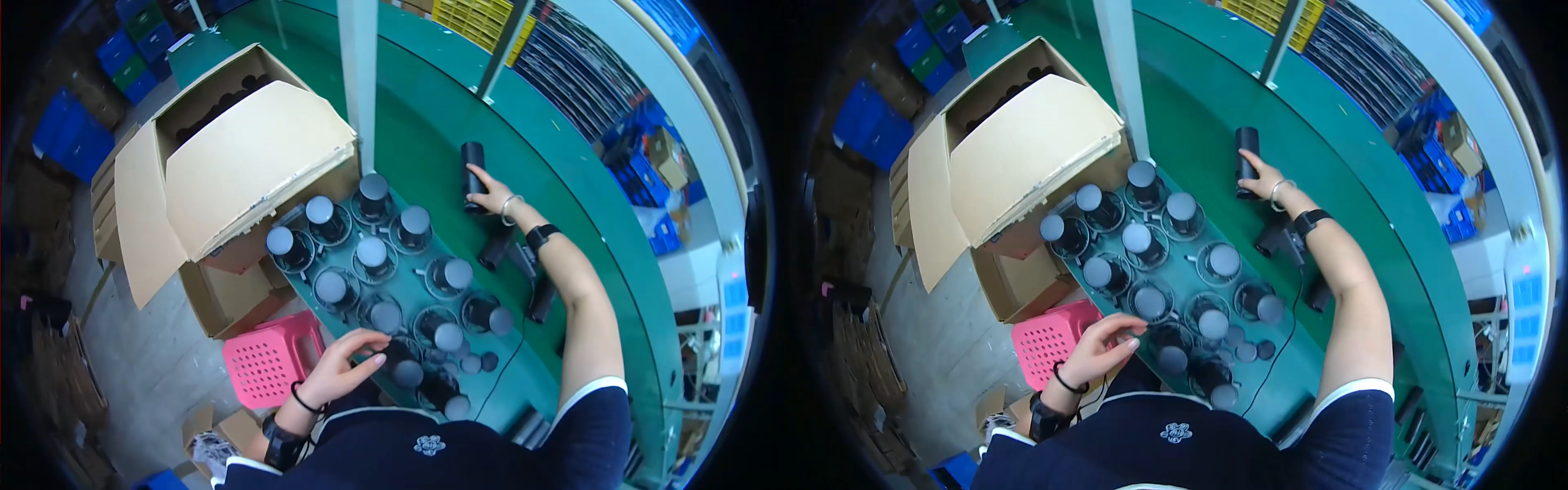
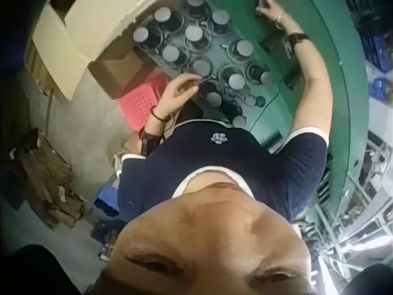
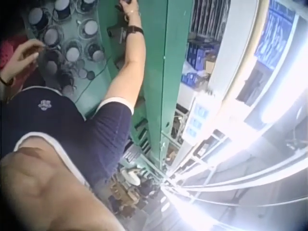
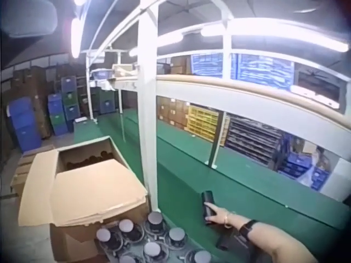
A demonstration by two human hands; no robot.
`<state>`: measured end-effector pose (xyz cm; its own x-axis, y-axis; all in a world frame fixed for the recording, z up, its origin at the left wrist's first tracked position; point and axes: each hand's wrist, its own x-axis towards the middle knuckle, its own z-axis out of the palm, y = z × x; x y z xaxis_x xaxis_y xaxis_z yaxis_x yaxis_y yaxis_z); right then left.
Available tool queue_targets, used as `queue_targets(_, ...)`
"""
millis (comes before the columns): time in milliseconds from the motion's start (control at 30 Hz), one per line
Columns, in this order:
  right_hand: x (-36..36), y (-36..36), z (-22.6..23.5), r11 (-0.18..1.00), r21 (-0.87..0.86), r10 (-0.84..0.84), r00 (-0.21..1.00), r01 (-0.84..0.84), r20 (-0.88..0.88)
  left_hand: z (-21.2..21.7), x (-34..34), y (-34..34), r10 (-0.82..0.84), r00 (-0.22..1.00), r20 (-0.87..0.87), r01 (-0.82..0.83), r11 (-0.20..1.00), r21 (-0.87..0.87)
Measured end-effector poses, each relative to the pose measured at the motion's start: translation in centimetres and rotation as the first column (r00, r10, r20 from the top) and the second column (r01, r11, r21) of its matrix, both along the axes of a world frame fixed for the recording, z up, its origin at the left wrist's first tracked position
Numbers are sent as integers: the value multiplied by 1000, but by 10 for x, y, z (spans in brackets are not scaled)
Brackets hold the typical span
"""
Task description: The person assembles microphones by fitting cylindrical covers over internal components and attaching circular caps. They retrieve L-shaped connectors from a box, arrange the assembled microphones on a green surface, and finally pack them into a cardboard box.
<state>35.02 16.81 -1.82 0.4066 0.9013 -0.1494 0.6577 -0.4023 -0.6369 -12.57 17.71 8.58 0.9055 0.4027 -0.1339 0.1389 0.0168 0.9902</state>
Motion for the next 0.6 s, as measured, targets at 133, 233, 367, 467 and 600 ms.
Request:
queue_targets(133,-29,68,-36,977,-185,-145,962,103,-231,-10,-10,22,172,983,-62,-172,985,9)
queue_targets(233,-39,71,-67,978,-169,-152,968,118,-200,-29,-12,25,215,975,-63,-218,974,-57)
queue_targets(367,-18,62,-64,941,-336,-140,950,40,-280,-38,-14,34,198,979,-51,-201,977,-66)
queue_targets(467,-25,26,-20,979,-188,-145,902,73,-406,-27,-14,28,205,978,-44,-207,975,-74)
queue_targets(600,-30,-85,90,968,-103,-250,818,231,-518,-15,-16,13,143,990,1,-142,987,-79)
